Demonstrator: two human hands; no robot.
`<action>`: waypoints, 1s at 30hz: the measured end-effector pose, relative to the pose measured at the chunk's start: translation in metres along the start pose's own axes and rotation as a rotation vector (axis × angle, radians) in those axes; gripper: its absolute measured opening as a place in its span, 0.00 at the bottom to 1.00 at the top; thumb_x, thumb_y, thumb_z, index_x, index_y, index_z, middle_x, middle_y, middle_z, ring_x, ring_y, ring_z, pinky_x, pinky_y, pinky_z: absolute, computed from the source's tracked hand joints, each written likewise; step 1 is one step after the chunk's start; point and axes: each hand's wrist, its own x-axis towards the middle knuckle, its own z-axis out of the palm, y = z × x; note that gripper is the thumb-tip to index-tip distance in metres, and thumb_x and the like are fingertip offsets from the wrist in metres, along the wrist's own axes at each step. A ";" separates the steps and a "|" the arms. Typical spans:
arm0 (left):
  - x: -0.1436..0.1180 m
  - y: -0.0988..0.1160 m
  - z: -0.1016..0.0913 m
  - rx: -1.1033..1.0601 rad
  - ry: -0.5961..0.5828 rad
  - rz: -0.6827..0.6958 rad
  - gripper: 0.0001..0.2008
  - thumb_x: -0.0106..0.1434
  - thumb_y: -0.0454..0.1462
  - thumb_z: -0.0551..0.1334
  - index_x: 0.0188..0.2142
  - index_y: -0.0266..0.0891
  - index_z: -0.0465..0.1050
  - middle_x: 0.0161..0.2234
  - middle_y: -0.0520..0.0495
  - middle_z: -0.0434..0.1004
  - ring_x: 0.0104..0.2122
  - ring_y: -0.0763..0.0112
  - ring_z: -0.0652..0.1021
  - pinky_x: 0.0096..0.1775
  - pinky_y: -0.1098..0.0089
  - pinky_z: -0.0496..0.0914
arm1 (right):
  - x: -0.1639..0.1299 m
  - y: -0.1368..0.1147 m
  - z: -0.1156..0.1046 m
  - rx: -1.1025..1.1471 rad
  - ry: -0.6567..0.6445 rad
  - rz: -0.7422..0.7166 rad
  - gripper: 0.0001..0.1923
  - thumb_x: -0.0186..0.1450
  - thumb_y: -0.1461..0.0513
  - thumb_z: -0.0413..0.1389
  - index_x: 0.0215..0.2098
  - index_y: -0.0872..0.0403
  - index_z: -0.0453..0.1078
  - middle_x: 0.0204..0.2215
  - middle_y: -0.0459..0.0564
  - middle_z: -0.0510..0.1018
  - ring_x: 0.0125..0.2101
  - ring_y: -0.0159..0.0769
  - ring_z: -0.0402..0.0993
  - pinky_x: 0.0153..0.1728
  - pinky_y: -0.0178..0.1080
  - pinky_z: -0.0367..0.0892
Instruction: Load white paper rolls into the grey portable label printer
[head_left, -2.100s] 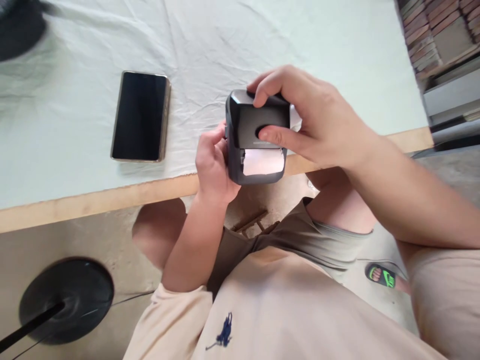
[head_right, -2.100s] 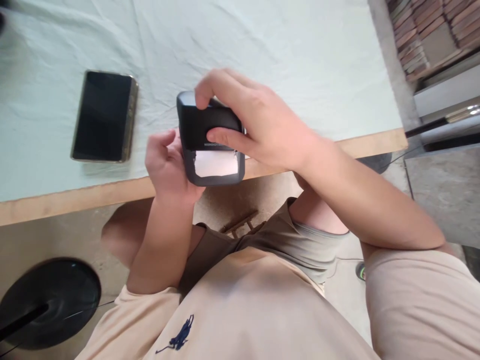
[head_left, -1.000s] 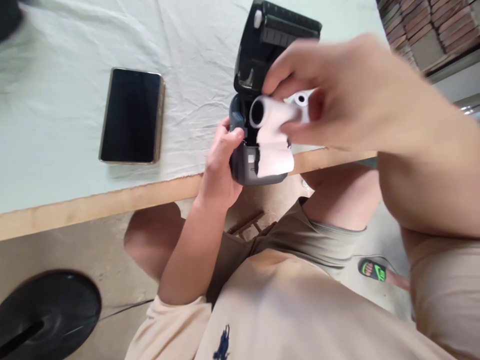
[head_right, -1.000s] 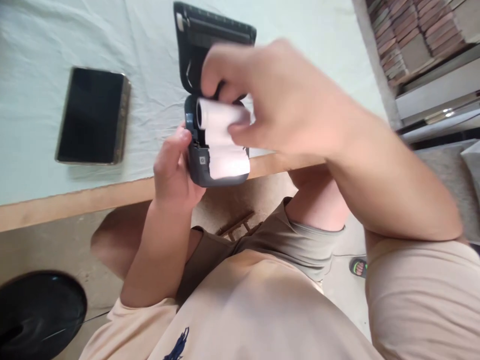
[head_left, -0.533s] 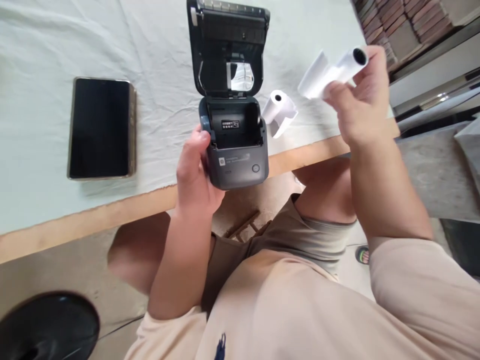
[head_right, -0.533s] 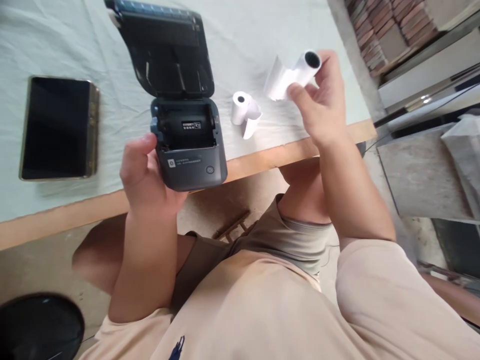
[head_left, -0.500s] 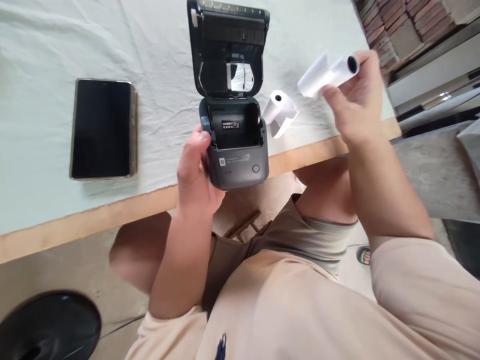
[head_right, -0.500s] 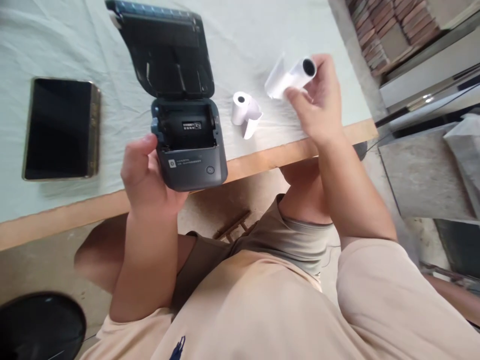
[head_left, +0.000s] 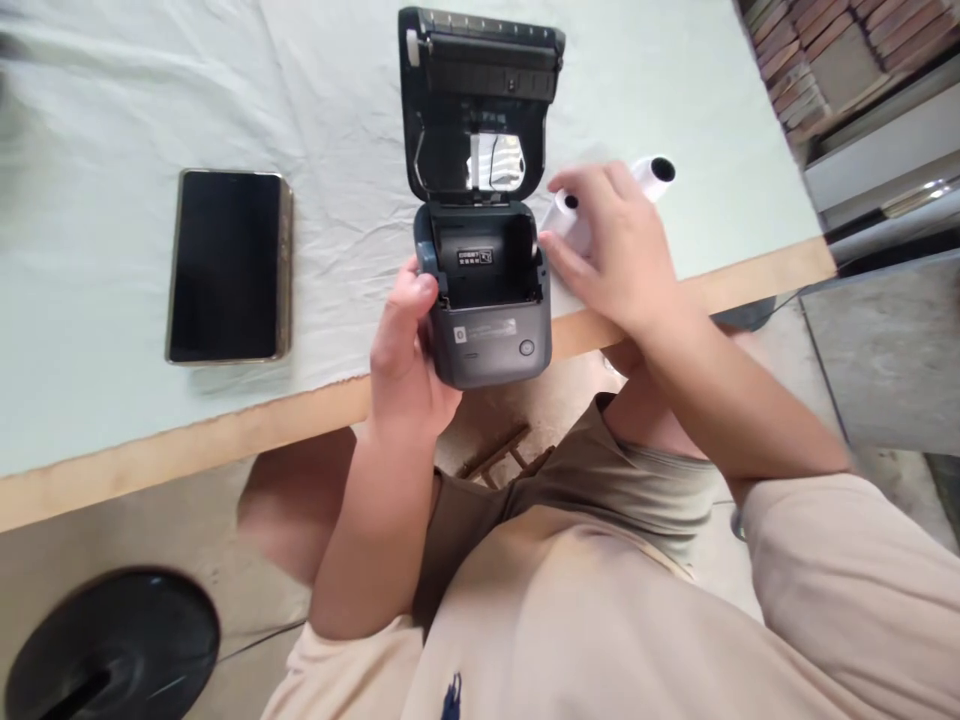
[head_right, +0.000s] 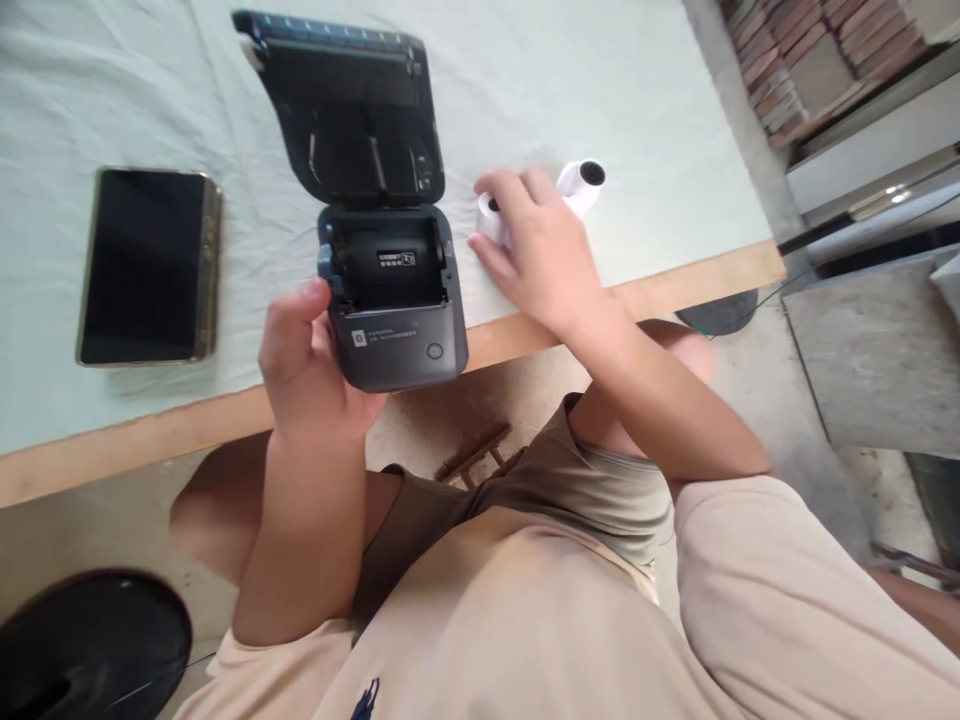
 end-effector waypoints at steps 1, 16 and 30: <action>0.000 0.000 -0.001 -0.009 -0.009 -0.001 0.07 0.71 0.39 0.61 0.40 0.46 0.78 0.41 0.47 0.85 0.62 0.56 0.79 0.55 0.62 0.79 | 0.002 0.001 0.004 0.012 -0.003 0.000 0.16 0.70 0.59 0.57 0.56 0.46 0.71 0.51 0.56 0.79 0.51 0.49 0.77 0.56 0.54 0.73; -0.002 -0.002 -0.001 -0.037 0.033 -0.011 0.03 0.69 0.40 0.65 0.41 0.47 0.77 0.43 0.48 0.84 0.61 0.51 0.78 0.53 0.57 0.78 | -0.001 -0.074 -0.052 0.131 0.111 -0.305 0.17 0.65 0.58 0.58 0.52 0.45 0.76 0.50 0.46 0.84 0.50 0.50 0.83 0.54 0.54 0.74; -0.006 -0.001 -0.007 0.055 0.008 -0.031 0.11 0.64 0.44 0.72 0.44 0.48 0.76 0.39 0.48 0.81 0.49 0.52 0.83 0.47 0.60 0.76 | -0.015 -0.076 -0.043 0.127 -0.086 -0.542 0.05 0.71 0.54 0.57 0.38 0.42 0.75 0.36 0.41 0.84 0.37 0.40 0.84 0.49 0.51 0.75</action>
